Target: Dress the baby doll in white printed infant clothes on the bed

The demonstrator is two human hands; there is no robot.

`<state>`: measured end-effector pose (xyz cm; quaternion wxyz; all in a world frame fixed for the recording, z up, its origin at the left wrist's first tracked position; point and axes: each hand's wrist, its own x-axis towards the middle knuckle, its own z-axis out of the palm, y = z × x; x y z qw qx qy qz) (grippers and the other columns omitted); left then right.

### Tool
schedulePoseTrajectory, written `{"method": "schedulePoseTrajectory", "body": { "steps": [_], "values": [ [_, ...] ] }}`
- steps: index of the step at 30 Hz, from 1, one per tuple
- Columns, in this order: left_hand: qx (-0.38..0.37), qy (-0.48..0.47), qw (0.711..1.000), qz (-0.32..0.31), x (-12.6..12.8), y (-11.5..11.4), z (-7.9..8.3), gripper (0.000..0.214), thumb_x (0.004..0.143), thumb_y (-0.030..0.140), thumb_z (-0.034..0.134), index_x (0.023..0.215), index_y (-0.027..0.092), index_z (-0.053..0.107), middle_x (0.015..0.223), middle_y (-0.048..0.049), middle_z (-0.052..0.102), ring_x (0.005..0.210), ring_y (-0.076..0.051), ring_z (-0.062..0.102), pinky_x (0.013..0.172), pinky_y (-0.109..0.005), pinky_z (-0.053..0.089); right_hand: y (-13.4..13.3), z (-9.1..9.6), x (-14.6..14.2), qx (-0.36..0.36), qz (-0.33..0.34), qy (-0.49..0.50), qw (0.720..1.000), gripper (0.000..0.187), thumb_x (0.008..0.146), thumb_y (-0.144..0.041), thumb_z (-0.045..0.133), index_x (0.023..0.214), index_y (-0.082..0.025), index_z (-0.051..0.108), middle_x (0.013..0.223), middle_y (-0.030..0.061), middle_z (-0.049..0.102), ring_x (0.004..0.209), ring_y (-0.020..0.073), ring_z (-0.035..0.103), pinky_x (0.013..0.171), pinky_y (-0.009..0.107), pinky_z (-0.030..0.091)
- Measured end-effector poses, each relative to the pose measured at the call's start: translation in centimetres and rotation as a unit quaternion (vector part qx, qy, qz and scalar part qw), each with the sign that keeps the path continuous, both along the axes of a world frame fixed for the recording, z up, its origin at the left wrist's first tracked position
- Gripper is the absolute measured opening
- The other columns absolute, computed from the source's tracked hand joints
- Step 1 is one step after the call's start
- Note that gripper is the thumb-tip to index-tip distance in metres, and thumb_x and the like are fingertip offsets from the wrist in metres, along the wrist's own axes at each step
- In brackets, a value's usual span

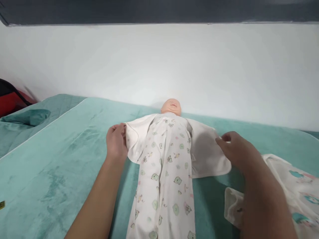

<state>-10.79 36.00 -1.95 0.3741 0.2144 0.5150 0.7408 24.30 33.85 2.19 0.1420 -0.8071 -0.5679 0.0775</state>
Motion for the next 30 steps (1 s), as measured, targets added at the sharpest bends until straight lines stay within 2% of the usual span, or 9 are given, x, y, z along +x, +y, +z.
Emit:
{"method": "schedulePoseTrajectory", "body": {
  "steps": [3,8,11,14,18,20,23,26,30],
  "values": [
    [-0.056,0.209,0.975,0.040,1.2,-0.7,0.5,0.030,0.075,0.025,0.066,0.102,0.023,0.053,0.106,-0.0030,0.059,0.092,-0.016,0.060,0.082,-0.031,0.051,0.6,-1.1,-3.1,0.112,0.076,-0.001,0.991,0.040,0.089,-0.041,0.043,0.116,-0.017,0.060,0.124,0.0179,0.060,0.103,0.0312,0.062,0.083,0.043,0.048],
    [-0.103,0.545,0.831,-0.048,2.9,-0.9,-0.2,0.045,0.072,0.009,0.060,0.115,0.022,0.054,0.144,-0.0111,0.037,0.135,-0.031,0.036,0.109,-0.049,0.037,1.5,-3.3,-7.7,0.182,0.244,0.008,0.953,0.044,0.095,-0.028,0.033,0.134,-0.019,0.051,0.148,0.0094,0.047,0.142,0.0282,0.034,0.113,0.050,0.033],
    [-0.139,0.615,0.772,-0.079,2.6,-0.8,-0.8,0.056,0.069,-0.003,0.048,0.119,0.021,0.055,0.147,-0.0133,0.033,0.135,-0.035,0.036,0.105,-0.054,0.040,1.6,-4.1,-8.0,0.169,0.238,-0.042,0.956,0.048,0.096,-0.021,0.027,0.138,-0.022,0.049,0.151,0.0047,0.045,0.147,0.0276,0.026,0.117,0.062,0.016],
    [-0.126,0.606,0.782,-0.072,1.3,-0.8,-0.7,0.062,0.064,-0.008,0.041,0.115,0.021,0.060,0.142,-0.0124,0.040,0.124,-0.030,0.048,0.095,-0.045,0.049,1.5,-4.6,-7.2,0.152,0.207,-0.062,0.965,0.050,0.094,-0.019,0.028,0.140,-0.025,0.048,0.151,0.0031,0.045,0.145,0.0280,0.029,0.115,0.068,0.012],
    [-0.100,0.568,0.817,0.005,-0.5,-1.0,0.1,0.058,0.060,-0.009,0.038,0.103,0.021,0.065,0.123,-0.0090,0.054,0.110,-0.024,0.058,0.093,-0.040,0.051,1.8,-5.2,-6.4,0.155,0.154,-0.048,0.975,0.051,0.092,-0.018,0.029,0.138,-0.026,0.051,0.150,0.0041,0.046,0.143,0.0280,0.035,0.114,0.067,0.016],
    [-0.083,0.574,0.812,0.056,-0.7,-1.1,0.3,0.054,0.062,-0.008,0.039,0.100,0.020,0.065,0.119,-0.0087,0.058,0.112,-0.025,0.057,0.096,-0.042,0.049,2.0,-5.4,-6.4,0.166,0.126,-0.042,0.977,0.050,0.092,-0.018,0.030,0.135,-0.025,0.055,0.149,0.0065,0.048,0.142,0.0291,0.036,0.113,0.068,0.018],
    [-0.014,0.619,0.780,0.091,0.3,-0.9,0.0,0.044,0.073,-0.002,0.041,0.103,0.020,0.065,0.122,-0.0083,0.061,0.119,-0.026,0.053,0.102,-0.044,0.046,2.2,-5.5,-6.9,0.196,0.115,-0.037,0.973,0.048,0.092,-0.019,0.030,0.131,-0.022,0.058,0.148,0.0106,0.048,0.141,0.0297,0.037,0.113,0.066,0.021],
    [0.059,0.670,0.740,0.018,2.0,-0.2,-0.8,0.032,0.086,0.009,0.044,0.108,0.020,0.064,0.126,-0.0077,0.061,0.126,-0.024,0.050,0.108,-0.042,0.042,2.2,-5.2,-7.9,0.225,0.161,-0.015,0.961,0.047,0.093,-0.019,0.028,0.130,-0.018,0.058,0.146,0.0115,0.050,0.141,0.0273,0.038,0.116,0.061,0.020],
    [0.051,0.691,0.717,-0.075,3.3,1.6,-1.7,0.031,0.094,0.024,0.044,0.120,0.019,0.060,0.133,-0.0096,0.060,0.131,-0.024,0.047,0.110,-0.042,0.040,2.2,-4.6,-8.7,0.240,0.246,0.041,0.938,0.048,0.095,-0.020,0.026,0.133,-0.021,0.055,0.143,0.0069,0.054,0.138,0.0223,0.042,0.118,0.051,0.024]
  ]
}}
